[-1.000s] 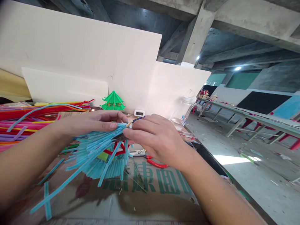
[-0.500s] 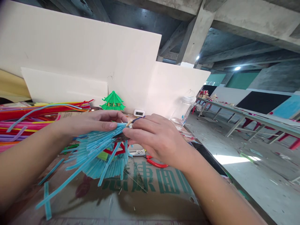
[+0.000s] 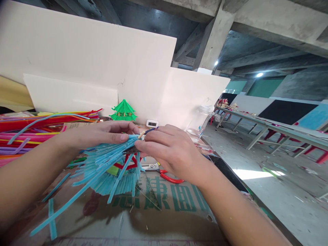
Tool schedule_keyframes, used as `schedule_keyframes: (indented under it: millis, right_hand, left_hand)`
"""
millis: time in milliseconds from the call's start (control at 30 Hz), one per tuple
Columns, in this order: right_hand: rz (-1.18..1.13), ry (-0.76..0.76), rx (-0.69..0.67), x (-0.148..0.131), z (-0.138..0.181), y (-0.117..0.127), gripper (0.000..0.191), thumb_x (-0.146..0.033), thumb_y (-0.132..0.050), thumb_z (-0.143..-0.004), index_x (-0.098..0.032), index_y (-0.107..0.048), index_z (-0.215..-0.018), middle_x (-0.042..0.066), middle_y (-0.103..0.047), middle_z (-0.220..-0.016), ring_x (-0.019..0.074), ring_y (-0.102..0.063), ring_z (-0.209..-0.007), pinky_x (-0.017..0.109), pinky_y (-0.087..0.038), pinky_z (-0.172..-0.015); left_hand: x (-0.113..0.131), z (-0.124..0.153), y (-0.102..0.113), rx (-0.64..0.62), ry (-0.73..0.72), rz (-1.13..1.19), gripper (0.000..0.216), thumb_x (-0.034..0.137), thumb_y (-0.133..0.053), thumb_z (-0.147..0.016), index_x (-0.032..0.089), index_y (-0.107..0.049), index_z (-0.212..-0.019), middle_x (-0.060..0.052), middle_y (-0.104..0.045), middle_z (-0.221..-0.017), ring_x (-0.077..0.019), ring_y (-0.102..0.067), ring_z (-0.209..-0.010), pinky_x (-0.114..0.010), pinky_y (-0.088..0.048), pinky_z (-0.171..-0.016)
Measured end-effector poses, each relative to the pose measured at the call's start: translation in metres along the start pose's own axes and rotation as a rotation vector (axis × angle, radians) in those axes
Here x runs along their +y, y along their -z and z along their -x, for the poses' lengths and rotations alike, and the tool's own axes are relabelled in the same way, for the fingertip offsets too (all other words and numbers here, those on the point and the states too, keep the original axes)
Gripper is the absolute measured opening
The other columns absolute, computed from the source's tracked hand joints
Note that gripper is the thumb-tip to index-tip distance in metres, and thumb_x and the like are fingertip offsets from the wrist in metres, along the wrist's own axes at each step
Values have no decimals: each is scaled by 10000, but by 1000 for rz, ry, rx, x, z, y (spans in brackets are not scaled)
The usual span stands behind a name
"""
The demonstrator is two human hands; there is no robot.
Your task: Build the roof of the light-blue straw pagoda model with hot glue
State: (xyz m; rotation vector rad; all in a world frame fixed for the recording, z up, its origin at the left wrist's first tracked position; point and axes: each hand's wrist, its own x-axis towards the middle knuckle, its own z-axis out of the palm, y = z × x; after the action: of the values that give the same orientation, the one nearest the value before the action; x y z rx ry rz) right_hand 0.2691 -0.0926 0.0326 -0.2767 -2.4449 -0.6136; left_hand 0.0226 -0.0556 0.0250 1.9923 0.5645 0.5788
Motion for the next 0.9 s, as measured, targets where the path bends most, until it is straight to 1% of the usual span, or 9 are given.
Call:
schedule_keyframes:
  millis: [233,433,633,733,833,900]
  right_hand:
    - [13,7,-4,0,-1,2,168,-182,-579,-897,-165,-626,-1057,77,-690,-908,164,-618,-821,299,-463,-703]
    - [27,12,-4,0,-1,1,167,-187,-521,-926,-172,-623,-1057,77,-693,-909,168,-622,-838,304,-467,-709]
    - [15,11,19,0,0,0,170,-171,-494,-933,-170,-633,-1029,74,-693,-883,163,-625,-805,294,-470,-681]
    - [2,-4,20,-1,0,2,160,-193,-535,-920,-173,-633,-1045,75,-691,-902,165,-631,-819,296,-484,-701]
    - [-34,-57,53,-1,0,4,199,-220,-587,-896,-177,-630,-1085,85,-686,-936,176,-641,-867,298,-499,-728]
    - [-41,-91,72,0,2,4,220,-204,-603,-883,-177,-628,-1100,87,-685,-934,182,-644,-884,299,-501,-732]
  left_hand:
    - [1,1,-1,-2,17,42,279,457,-561,-885,263,-584,-1083,5,-587,-1070,-179,-552,-1021,-268,-456,-838]
    - [-1,0,-1,0,11,32,284,455,-561,-885,255,-586,-1084,-3,-590,-1082,-183,-552,-1025,-274,-458,-842]
    - [0,0,-1,8,10,22,287,452,-560,-883,251,-589,-1085,-9,-603,-1087,-188,-561,-1025,-271,-468,-830]
    - [-1,0,-2,16,17,43,268,440,-567,-882,256,-594,-1074,-2,-608,-1079,-182,-569,-1018,-268,-470,-831]
    - [-2,1,-1,28,32,87,257,431,-577,-875,261,-597,-1066,2,-617,-1083,-182,-578,-1012,-272,-477,-828]
    - [-3,2,-1,33,44,111,257,427,-584,-870,264,-597,-1068,4,-618,-1094,-181,-583,-1010,-269,-479,-825]
